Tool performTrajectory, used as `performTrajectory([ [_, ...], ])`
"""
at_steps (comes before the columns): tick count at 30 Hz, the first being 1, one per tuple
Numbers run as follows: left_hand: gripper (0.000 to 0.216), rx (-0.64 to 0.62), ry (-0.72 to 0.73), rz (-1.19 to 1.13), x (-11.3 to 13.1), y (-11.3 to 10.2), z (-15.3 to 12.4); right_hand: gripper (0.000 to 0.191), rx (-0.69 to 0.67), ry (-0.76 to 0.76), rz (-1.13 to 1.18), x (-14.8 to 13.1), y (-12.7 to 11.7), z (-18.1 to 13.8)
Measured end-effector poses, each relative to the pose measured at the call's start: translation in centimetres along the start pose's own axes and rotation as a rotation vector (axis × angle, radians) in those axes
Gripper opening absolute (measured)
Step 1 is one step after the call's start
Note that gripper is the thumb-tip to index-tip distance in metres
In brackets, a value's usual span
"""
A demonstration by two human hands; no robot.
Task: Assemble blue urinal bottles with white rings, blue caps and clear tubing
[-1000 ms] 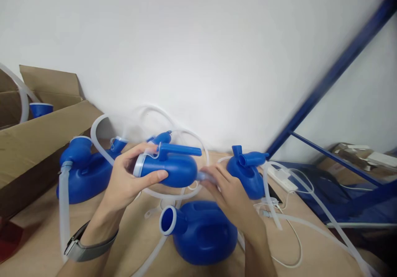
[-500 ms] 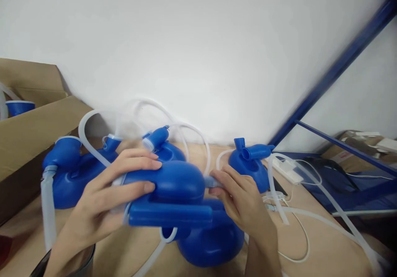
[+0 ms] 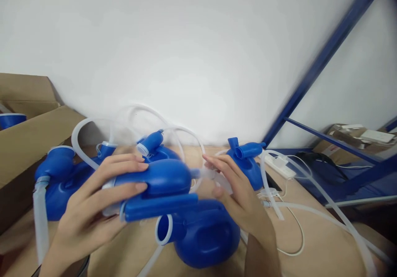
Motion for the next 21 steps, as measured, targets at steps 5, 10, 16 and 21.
performTrajectory([
  [5,0.052,0.039,0.001,-0.026,-1.3,0.1,-0.5,0.031,0.11,0.001,-0.037,-0.1,-1.4,-1.1],
  [10,0.049,0.109,-0.058,-0.055,-1.7,0.3,-0.8,0.026,0.161,-0.129,0.074,-3.2,-1.5,-1.5],
  [16,0.051,0.262,-0.151,-0.006,-2.1,-0.3,-1.5,0.019,0.007,0.342,0.074,-0.3,2.0,-0.6],
  [21,0.053,0.439,-0.277,0.048,-4.6,-2.0,-3.3,0.063,0.004,0.459,0.343,3.4,4.3,-0.9],
])
Point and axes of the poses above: each hand's wrist, its own z-axis towards the middle knuckle, its own y-axis out of the palm, x = y × z, the point moved 6 cm from there along z, towards the middle knuckle, and after that the axes turned 7 degrees about -x, right-handed, at the moved point
